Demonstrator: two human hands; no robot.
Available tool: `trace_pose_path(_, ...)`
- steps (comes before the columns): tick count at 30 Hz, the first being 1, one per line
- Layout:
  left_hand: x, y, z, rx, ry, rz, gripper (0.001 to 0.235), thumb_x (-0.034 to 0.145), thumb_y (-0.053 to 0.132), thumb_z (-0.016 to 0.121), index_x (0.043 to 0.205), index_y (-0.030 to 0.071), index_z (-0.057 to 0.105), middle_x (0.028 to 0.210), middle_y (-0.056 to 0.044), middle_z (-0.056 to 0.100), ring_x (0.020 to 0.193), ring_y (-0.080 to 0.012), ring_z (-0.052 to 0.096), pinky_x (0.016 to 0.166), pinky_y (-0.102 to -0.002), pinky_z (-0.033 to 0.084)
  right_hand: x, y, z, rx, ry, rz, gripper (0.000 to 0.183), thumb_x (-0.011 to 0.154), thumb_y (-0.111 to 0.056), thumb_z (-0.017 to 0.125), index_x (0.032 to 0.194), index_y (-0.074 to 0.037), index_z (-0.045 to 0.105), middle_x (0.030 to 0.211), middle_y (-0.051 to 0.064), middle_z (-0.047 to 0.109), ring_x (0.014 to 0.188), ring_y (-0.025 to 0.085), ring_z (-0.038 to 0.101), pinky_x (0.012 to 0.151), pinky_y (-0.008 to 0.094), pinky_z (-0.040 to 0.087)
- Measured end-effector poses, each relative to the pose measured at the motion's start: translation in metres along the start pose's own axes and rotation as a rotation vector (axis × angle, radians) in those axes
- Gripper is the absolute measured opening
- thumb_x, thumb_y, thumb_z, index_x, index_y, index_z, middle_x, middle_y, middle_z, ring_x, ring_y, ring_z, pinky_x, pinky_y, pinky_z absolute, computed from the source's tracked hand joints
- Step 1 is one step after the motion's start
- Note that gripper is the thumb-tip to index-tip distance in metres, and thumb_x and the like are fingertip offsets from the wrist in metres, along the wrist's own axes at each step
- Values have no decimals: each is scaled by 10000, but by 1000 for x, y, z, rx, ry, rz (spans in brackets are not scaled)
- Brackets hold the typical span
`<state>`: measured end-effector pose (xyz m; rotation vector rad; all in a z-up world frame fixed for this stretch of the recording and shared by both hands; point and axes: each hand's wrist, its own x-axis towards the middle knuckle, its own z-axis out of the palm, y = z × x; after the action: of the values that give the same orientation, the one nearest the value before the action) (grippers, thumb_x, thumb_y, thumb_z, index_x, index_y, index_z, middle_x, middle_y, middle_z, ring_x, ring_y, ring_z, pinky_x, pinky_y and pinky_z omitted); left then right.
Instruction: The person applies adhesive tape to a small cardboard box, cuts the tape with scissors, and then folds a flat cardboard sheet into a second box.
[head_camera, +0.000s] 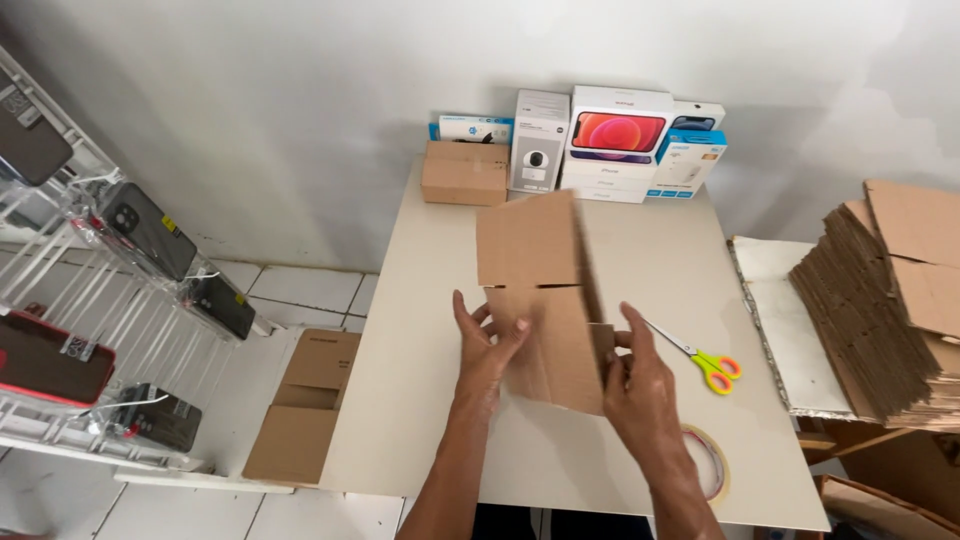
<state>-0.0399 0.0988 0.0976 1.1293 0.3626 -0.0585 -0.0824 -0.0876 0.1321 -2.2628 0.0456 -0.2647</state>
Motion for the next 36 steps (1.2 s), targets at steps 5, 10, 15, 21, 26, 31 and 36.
trace_pose_path(5,-13,29,-10,-39,58,-36,978,613,310,850,1490,153,445,1331,-65,655,1100,-188,633,956,-328,555,3,13,4,-11,-43,92,645,915,16,472,1522,-190,407,1148,83,720,628,254,625,695,397,506)
trace_pose_path(10,13,-20,-36,-164,-144,192,301,878,213,827,759,199,551,714,132,445,706,-1,411,734,-158,325,-1,15,-1,23,-71,214,556,909,9,444,1434,-172,466,1141,84,743,721,282,689,675,424,538)
trace_pose_path(15,44,-44,-56,-536,-317,114,106,957,192,696,883,121,723,995,30,760,950,-114,682,833,-261,496,-3,15,-4,107,-44,-54,918,839,-126,708,1611,-127,211,1540,147,480,1037,250,669,863,372,559)
trace_pose_path(21,31,-24,-58,-555,-303,25,166,867,146,653,1004,87,726,1024,-18,744,945,-195,673,828,-288,468,-5,-2,-1,32,-65,-525,869,867,-20,695,1603,-53,236,1650,207,261,1557,371,272,1241,484,322)
trace_pose_path(26,32,-30,-57,-566,-234,-69,194,861,234,650,990,99,699,942,-61,733,869,-233,680,811,-344,504,7,13,16,38,7,-303,776,830,-49,737,1529,-72,401,1378,166,572,1257,382,571,982,473,538)
trace_pose_path(31,36,-9,-53,-420,-168,-135,419,924,350,712,1280,129,690,1085,-81,747,936,-226,722,821,-340,595,20,13,-5,-130,187,-390,610,821,8,769,1406,-38,601,1136,196,739,1018,396,733,834,470,613)
trace_pose_path(36,7,16,-32,-161,-201,-184,804,883,553,680,1505,83,481,1401,-202,600,1275,-353,602,1057,-456,485,14,-22,-26,-259,244,-227,663,913,-93,678,1522,-102,415,1049,253,722,967,513,696,830,597,560)
